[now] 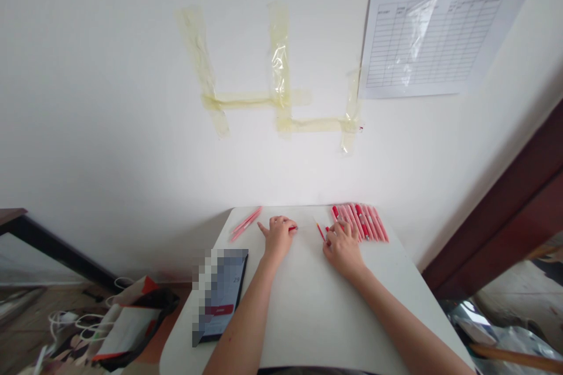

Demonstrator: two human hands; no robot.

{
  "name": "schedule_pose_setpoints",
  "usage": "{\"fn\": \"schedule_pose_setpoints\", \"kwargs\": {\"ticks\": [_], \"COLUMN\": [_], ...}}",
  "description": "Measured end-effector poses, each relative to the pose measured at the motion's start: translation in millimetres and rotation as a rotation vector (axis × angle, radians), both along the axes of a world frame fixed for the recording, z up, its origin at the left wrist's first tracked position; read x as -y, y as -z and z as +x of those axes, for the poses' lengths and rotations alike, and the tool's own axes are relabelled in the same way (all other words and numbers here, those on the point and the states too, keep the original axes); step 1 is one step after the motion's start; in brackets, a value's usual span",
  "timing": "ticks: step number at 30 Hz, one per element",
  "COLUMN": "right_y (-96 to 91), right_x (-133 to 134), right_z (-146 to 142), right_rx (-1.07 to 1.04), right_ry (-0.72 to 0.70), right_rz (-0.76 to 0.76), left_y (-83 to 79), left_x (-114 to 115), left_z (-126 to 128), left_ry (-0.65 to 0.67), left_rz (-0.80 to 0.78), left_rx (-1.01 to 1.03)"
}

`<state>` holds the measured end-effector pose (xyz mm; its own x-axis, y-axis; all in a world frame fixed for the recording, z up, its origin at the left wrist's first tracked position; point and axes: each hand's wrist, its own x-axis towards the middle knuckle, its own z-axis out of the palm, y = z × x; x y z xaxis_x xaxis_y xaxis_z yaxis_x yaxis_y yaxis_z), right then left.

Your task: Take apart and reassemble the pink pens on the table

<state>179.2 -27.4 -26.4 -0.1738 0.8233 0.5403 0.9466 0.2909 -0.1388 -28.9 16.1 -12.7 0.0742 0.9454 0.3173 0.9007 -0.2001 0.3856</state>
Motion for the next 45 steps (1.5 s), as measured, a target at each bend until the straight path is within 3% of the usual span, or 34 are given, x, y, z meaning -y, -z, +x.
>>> {"fn": "schedule_pose_setpoints", "kwargs": {"ticks": [17, 34, 45], "right_y": [0.3, 1.3, 10.5], "right_x": [-1, -5, -13], "right_z": [4, 10, 24], "right_rx": [-0.075, -0.104, -0.296], "right_ry": [-0.04, -0.111, -0.051], "right_rz": [0.039, 0.062, 0.004], "left_y": [-10.9, -17.5, -15.3], "left_x": [4, 18, 12], "left_z": [3, 26, 14], "left_ry": [0.009, 0.277, 0.146], "left_rz": [-0.083, -0.065, -0.025], "left_rx": [0.048, 0.076, 0.084]}}
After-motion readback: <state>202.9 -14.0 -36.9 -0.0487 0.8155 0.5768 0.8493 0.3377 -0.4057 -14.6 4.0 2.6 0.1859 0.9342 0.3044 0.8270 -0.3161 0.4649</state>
